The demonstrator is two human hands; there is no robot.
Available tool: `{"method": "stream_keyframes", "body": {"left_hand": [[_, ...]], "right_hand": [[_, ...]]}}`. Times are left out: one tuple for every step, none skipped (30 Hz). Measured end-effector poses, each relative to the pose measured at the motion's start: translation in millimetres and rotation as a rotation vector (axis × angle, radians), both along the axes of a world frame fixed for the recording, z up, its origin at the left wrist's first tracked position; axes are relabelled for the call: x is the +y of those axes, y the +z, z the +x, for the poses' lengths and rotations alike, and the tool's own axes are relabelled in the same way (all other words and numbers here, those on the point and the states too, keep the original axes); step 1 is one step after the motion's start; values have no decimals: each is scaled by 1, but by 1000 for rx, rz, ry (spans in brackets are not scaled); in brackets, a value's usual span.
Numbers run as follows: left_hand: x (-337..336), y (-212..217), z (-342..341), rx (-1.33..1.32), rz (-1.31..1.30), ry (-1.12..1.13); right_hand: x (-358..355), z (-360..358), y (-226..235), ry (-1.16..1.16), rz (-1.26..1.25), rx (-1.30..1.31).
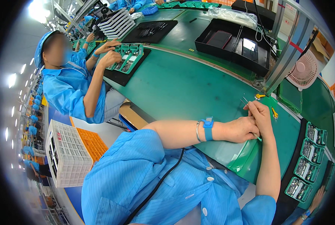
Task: Assemble electronic components onto circuit boards on a production line.
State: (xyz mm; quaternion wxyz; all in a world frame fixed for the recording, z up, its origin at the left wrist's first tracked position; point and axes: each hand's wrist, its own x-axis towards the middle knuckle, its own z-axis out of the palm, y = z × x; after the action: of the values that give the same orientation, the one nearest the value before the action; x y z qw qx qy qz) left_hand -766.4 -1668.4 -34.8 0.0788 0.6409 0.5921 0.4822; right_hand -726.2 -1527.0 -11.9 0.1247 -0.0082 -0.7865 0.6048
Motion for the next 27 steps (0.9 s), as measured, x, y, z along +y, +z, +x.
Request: {"method": "stream_keyframes", "body": {"left_hand": [[0, 0, -1, 0, 0, 0], [1, 0, -2, 18, 36, 5], [0, 2, 0, 33, 69, 7], [-1, 5, 0, 32, 69, 4], [-2, 8, -1, -21, 49, -4], [-4, 17, 1, -74, 27, -22], [-13, 34, 1, -106, 60, -31], [-26, 64, 9, -245, 106, -102], [-43, 98, 19, -384, 146, -177], [-68, 131, 25, -448, 174, -287], [-88, 154, 23, -541, 193, -369], [-108, 166, 33, -627, 324, -472], [-125, 184, 36, -470, 412, -529], [-127, 181, 40, -482, 419, -523], [-124, 182, 82, -477, 434, -505], [-137, 184, 38, -472, 449, -484], [-132, 185, 36, -467, 463, -462], [-121, 185, 34, -457, 476, -450], [-118, 184, 33, -446, 489, -436], [-128, 183, 37, -434, 502, -422], [-111, 180, 42, -423, 516, -407], [-112, 179, 41, -411, 530, -391], [-120, 178, 49, -402, 535, -391], [-126, 177, 55, -389, 547, -380], [-125, 178, 53, -376, 558, -370], [-121, 175, 59, -365, 569, -360], [-123, 176, 60, -349, 585, -338]], "right_hand": [[0, 0, 0, 2, -2, 4], [1, -1, 1, 2, -1, 5], [3, 0, 1, 2, -6, -8], [4, 0, 0, 1, -10, -20], [7, 0, 1, -3, -9, -21], [10, 1, 1, 4, -63, -16], [13, -1, -2, 25, -117, -7], [17, 1, -5, -5, -138, -19], [20, 0, -9, -29, -158, -21], [22, -2, -12, -44, -177, -28], [24, -9, -18, 13, -262, -73], [21, -7, -12, 39, -256, -59], [16, -3, -5, 58, -251, -49], [11, 1, 2, 42, -228, -44], [11, 2, 2, 52, -223, -25], [12, 3, 1, 63, -219, -6], [13, 4, 1, 65, -205, -7], [14, 2, 1, 63, -203, -13], [16, 2, 1, 60, -204, -22], [16, 1, 0, 58, -205, -32], [17, -1, -1, 58, -202, -37], [16, -2, -3, 62, -203, -44], [20, -1, -8, 50, -211, -46], [20, -1, -8, 51, -212, -50], [21, 0, -8, 51, -216, -48], [21, 1, -8, 50, -221, -46], [20, -1, -6, 61, -218, -47]]}}
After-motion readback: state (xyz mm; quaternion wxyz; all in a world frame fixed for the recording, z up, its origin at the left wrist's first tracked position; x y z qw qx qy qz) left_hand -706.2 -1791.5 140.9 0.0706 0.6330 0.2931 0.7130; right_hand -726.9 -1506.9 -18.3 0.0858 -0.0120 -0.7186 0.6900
